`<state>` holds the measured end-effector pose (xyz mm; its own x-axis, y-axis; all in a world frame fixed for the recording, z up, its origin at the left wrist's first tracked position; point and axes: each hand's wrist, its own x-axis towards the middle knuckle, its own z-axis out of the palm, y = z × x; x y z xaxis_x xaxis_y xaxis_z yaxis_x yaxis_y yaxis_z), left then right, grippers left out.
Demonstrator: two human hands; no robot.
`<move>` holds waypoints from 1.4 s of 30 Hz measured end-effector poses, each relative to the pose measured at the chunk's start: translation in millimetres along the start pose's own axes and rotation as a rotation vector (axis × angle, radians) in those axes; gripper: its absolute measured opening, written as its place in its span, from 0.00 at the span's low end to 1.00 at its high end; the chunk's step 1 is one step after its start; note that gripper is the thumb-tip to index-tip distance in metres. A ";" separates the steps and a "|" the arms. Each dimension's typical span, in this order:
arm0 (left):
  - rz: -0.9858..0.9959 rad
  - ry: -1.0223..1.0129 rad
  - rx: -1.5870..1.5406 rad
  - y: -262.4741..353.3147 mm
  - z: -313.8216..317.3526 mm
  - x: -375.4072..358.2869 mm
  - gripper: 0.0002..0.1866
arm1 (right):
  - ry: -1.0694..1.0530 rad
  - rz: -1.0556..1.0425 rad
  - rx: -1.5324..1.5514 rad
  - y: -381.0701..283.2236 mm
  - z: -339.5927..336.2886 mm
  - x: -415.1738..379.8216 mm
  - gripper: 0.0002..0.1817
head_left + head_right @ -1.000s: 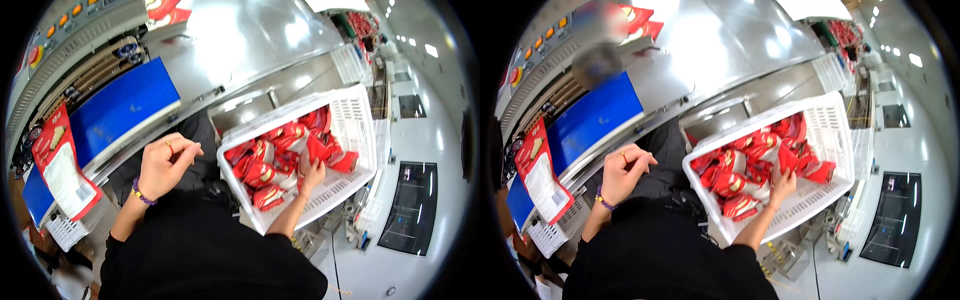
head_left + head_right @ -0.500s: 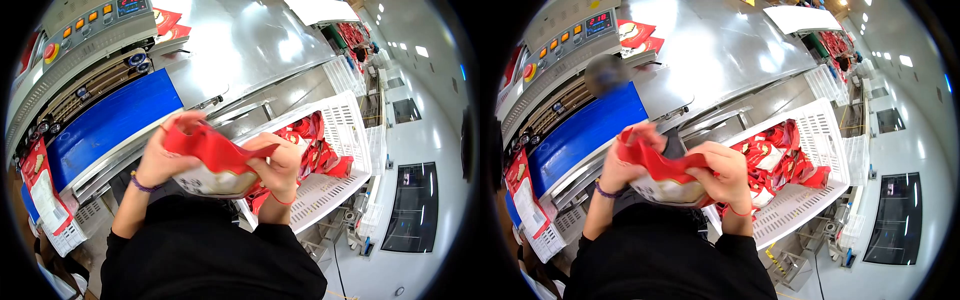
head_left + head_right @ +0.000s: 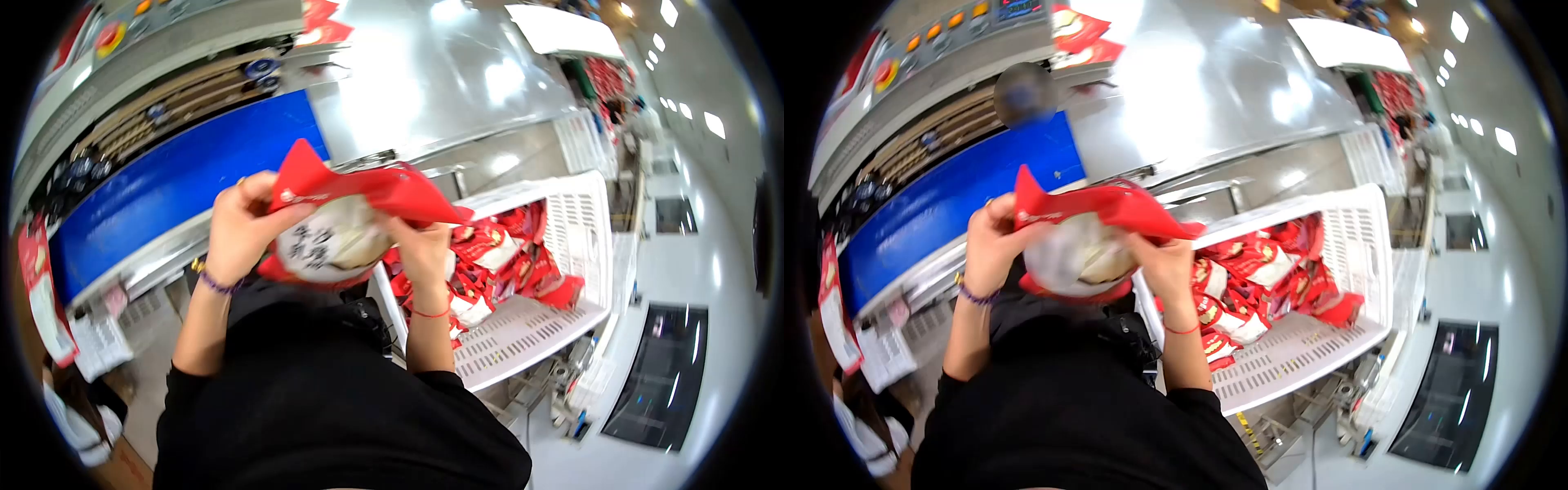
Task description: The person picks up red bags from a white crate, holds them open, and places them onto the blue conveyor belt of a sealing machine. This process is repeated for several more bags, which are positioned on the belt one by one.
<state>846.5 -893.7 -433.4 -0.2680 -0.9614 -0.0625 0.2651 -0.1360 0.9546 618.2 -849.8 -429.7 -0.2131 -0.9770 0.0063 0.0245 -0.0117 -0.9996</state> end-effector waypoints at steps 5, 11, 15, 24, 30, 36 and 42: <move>-0.035 -0.193 0.073 -1.8 -16.4 20.9 0.11 | 0.074 -0.084 0.346 33.1 -33.1 41.1 0.07; 0.168 0.265 0.440 -56.4 -24.8 98.9 0.18 | 0.142 -0.217 -0.645 25.3 -34.8 118.1 0.13; -0.127 0.350 -0.025 -56.6 -10.8 130.1 0.14 | 0.068 -0.033 -0.099 43.9 -25.6 176.9 0.13; -0.152 0.509 -0.141 -42.7 -42.7 144.4 0.11 | -0.053 -0.097 -0.110 51.6 7.0 227.4 0.13; -0.069 0.566 0.135 -40.4 -82.5 111.0 0.19 | -0.129 -0.096 -0.148 61.7 43.5 224.4 0.16; 0.365 0.845 0.696 -17.1 -124.6 19.3 0.15 | -0.384 -0.011 -0.387 40.0 84.6 201.0 0.16; 0.566 0.501 0.367 20.3 -32.7 -28.5 0.08 | -0.724 0.081 -0.434 -9.0 -24.4 136.6 0.14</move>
<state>889.8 -876.8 -421.7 0.2805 -0.8653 0.4155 -0.1059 0.4023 0.9094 565.0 -978.0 -420.5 0.4550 -0.8682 -0.1979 -0.3957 0.0020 -0.9184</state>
